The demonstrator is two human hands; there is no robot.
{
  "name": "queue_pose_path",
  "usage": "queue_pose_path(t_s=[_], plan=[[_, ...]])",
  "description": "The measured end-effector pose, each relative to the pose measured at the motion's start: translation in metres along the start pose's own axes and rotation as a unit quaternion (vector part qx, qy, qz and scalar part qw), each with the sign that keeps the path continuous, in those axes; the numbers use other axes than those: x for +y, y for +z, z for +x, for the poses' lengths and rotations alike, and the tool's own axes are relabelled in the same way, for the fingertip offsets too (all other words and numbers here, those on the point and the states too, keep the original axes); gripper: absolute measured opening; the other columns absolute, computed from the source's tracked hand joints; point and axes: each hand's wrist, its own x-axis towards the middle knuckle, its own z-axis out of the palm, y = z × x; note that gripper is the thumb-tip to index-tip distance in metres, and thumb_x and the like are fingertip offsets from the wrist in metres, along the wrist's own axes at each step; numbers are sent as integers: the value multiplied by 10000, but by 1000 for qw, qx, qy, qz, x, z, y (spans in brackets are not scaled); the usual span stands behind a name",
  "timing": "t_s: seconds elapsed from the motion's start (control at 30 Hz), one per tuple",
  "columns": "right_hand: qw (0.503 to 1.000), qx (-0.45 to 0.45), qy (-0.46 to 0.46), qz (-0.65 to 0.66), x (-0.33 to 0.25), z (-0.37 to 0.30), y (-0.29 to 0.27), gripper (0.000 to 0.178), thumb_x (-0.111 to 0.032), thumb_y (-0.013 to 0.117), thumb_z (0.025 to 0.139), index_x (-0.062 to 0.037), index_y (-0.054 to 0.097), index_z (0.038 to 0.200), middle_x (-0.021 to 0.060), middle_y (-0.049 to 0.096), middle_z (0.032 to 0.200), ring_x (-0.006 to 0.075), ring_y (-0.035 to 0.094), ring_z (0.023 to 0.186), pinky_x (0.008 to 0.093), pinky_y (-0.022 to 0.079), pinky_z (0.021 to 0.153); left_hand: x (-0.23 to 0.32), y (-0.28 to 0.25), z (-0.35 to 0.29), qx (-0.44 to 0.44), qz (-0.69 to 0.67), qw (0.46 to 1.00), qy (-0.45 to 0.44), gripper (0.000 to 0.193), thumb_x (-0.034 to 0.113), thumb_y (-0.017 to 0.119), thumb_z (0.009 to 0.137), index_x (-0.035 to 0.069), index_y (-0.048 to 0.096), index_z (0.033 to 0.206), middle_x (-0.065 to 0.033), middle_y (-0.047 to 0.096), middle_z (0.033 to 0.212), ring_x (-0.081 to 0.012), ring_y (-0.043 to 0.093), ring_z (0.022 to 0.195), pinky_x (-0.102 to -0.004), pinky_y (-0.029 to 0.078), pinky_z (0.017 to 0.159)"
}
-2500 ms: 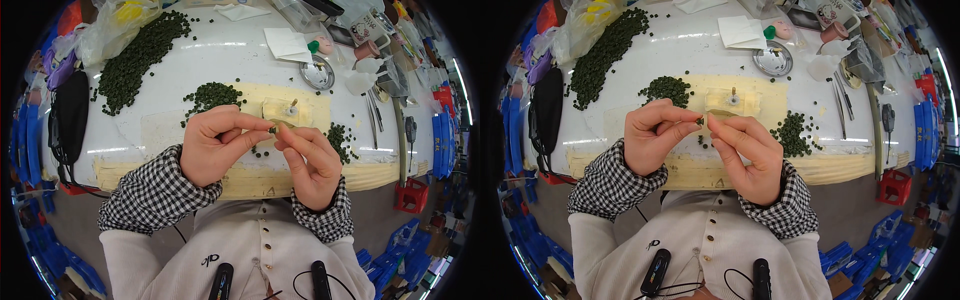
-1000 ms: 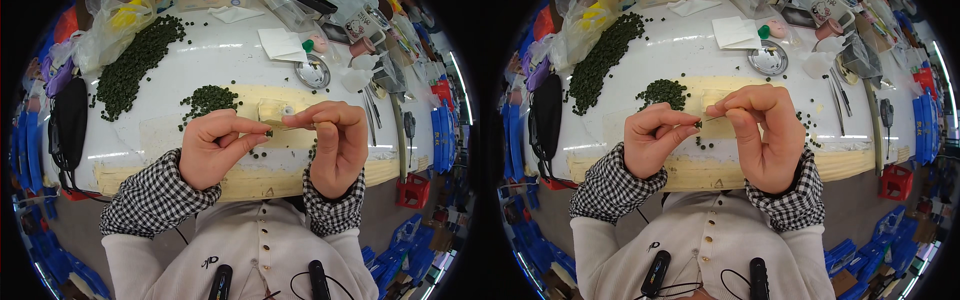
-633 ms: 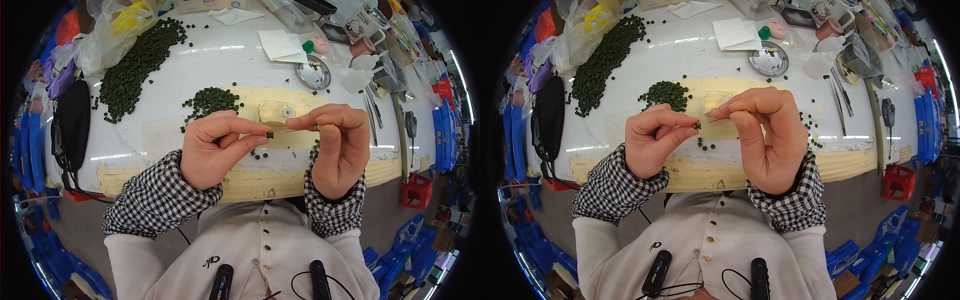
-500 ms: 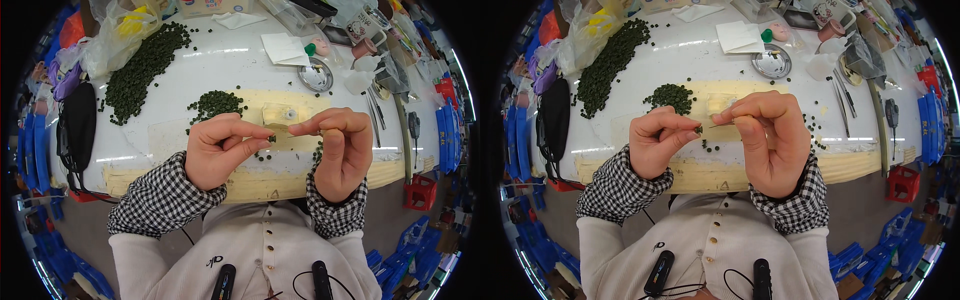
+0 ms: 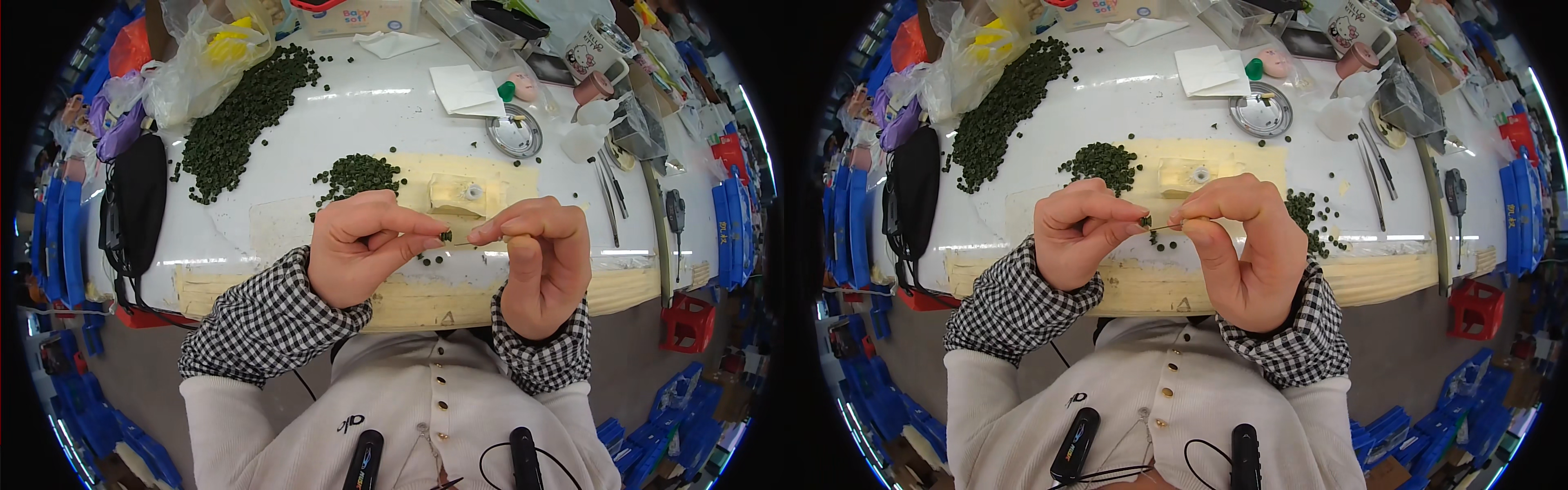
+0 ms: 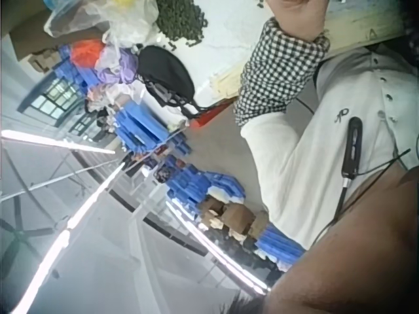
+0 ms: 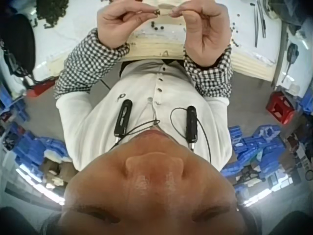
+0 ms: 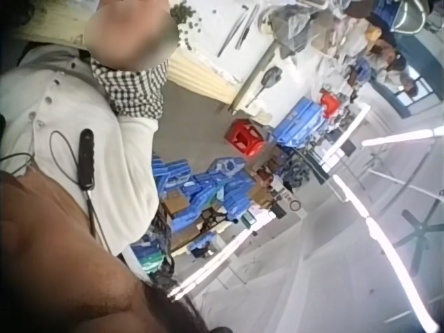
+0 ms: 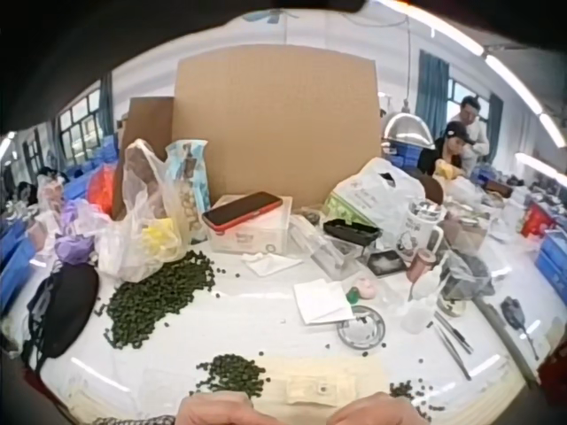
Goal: Picking small green plastic components and inserting them into a white mounting jig.
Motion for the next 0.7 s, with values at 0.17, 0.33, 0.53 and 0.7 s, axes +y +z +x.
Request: queue_pose_path(t_s=[0.17, 0.33, 0.53, 0.7], plan=[[1000, 8, 4, 9, 2, 0, -2, 117, -108, 474, 957, 9, 480, 958, 122, 598, 846, 164, 587, 778, 268, 477, 734, 0, 0, 0, 0, -6, 1000, -13, 207, -8, 710, 774, 44, 707, 974, 66, 390, 584, -33, 331, 535, -200, 290, 504], [993, 100, 56, -27, 11, 7, -7, 87, -62, 549, 924, 23, 535, 936, 91, 603, 854, 154, 602, 761, 258, 482, 714, -3, 3, 1, 27, -105, 986, -128, 161, 9, 700, 799, 5, 690, 960, 82, 467, 633, -10, 347, 569, -180, 313, 533], [972, 64, -13, -225, 25, 17, -6, 87, 2, 636, 826, 13, 562, 870, 110, 593, 792, 233, 596, 690, 298, 474, 610, -6, 7, 2, 54, -238, 942, -228, 123, 35, 673, 836, 7, 667, 955, 100, 434, 607, -22, 340, 577, -190, 313, 569], [961, 43, -5, -272, 29, 17, -4, 92, 1, 649, 797, 0, 570, 845, 113, 589, 794, 276, 574, 690, 336, 465, 597, -4, 6, 1, 56, -197, 955, -215, 130, 13, 673, 828, 3, 667, 958, 103, 404, 598, -15, 332, 574, -185, 326, 580]])
